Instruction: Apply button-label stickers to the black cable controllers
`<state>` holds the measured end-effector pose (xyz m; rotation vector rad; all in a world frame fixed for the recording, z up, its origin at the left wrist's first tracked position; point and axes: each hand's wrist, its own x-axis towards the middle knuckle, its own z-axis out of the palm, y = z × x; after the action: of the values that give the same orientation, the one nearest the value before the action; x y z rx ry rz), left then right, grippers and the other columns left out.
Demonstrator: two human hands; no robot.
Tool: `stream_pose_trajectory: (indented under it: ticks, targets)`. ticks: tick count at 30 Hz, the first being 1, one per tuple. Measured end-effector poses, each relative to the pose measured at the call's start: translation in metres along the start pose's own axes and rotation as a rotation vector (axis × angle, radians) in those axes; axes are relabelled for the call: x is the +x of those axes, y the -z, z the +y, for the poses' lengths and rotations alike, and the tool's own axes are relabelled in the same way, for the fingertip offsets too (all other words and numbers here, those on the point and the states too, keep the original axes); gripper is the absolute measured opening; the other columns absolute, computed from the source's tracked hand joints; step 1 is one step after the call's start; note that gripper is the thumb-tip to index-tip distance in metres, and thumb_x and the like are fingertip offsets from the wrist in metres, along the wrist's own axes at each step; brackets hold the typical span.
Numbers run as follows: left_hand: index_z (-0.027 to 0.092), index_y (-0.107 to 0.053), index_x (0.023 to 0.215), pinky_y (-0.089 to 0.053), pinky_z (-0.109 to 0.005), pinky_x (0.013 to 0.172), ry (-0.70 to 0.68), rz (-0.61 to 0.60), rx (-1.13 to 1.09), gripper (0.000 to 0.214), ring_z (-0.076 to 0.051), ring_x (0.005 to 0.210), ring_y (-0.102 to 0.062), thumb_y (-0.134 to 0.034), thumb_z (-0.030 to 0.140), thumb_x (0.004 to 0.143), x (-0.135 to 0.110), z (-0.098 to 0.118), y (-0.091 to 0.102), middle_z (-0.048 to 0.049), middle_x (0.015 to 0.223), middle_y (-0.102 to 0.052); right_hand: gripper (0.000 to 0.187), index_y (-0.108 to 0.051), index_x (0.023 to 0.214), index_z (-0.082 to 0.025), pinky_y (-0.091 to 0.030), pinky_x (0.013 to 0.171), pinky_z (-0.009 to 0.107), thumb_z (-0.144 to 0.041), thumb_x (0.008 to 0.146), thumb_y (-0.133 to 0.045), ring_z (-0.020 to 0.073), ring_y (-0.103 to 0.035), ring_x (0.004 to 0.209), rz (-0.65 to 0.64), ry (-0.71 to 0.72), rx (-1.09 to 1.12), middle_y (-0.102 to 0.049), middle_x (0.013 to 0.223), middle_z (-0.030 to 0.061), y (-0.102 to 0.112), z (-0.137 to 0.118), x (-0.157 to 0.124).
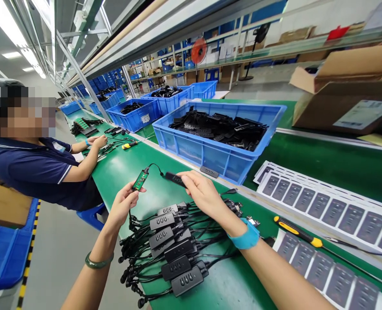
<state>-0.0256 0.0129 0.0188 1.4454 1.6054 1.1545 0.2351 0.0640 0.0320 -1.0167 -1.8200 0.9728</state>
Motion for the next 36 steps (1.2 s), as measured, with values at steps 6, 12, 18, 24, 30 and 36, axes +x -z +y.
stream_pose_trajectory:
  ticks: [6,12,18,24,30,36]
  targets:
    - [0.012,-0.058,0.119,-0.047,-0.024,0.061,0.025,-0.125,-0.358,0.047,-0.01,0.066,-0.057,-0.07,0.03,0.078,-0.028,0.035,-0.004,-0.0154,0.11,-0.071,0.019,-0.057,0.093,-0.02,-0.04,0.057,0.026,-0.036,0.085,-0.062,0.0127,-0.049,0.062,0.047,0.043,0.276,-0.052,0.071,-0.0019,-0.017,-0.031,-0.012]
    - [0.012,-0.06,0.128,-0.052,-0.028,0.075,0.023,-0.248,-0.406,0.054,-0.014,0.071,-0.064,-0.074,0.03,0.079,-0.044,0.048,-0.011,-0.0067,0.084,-0.073,0.015,-0.057,0.091,-0.02,-0.043,0.058,0.026,-0.034,0.088,-0.062,0.0125,-0.051,0.064,0.043,0.085,0.359,-0.053,0.073,-0.0015,-0.035,-0.035,-0.013]
    - [0.014,-0.06,0.13,-0.053,-0.03,0.077,-0.001,-0.318,-0.452,0.058,-0.018,0.084,-0.066,-0.077,0.03,0.077,-0.054,0.051,-0.018,-0.0105,0.099,-0.072,0.015,-0.061,0.089,-0.02,-0.045,0.06,0.026,-0.032,0.083,-0.068,0.013,-0.052,0.069,0.119,0.104,0.354,-0.052,0.081,0.0003,-0.045,-0.032,-0.011]
    - [0.013,-0.06,0.127,-0.052,-0.025,0.07,-0.08,-0.22,-0.275,0.045,-0.014,0.072,-0.063,-0.063,0.034,0.088,-0.063,0.054,-0.023,-0.005,0.083,-0.072,0.034,-0.048,0.09,-0.023,-0.047,0.055,0.025,-0.043,0.078,-0.072,0.0085,-0.055,0.058,0.08,-0.078,0.72,-0.049,0.086,-0.0037,-0.052,-0.031,-0.011]
    - [0.016,-0.058,0.122,-0.051,-0.024,0.07,-0.228,-0.136,0.094,0.031,-0.014,0.07,-0.065,-0.047,0.028,0.096,-0.066,0.054,-0.024,-0.003,0.083,-0.073,0.035,-0.06,0.09,-0.017,-0.044,0.059,0.026,-0.052,0.09,-0.055,0.011,-0.049,0.062,-0.072,-0.015,0.539,-0.057,0.079,0.0007,-0.05,-0.029,-0.015]
    - [0.019,-0.057,0.119,-0.051,-0.024,0.066,-0.28,-0.092,0.22,0.028,-0.013,0.064,-0.064,-0.043,0.029,0.097,-0.05,0.045,-0.021,-0.0021,0.085,-0.071,0.035,-0.061,0.092,-0.017,-0.046,0.062,0.026,-0.045,0.099,-0.041,0.0142,-0.057,0.066,-0.033,0.045,0.189,-0.062,0.074,0.002,-0.046,-0.021,-0.009]
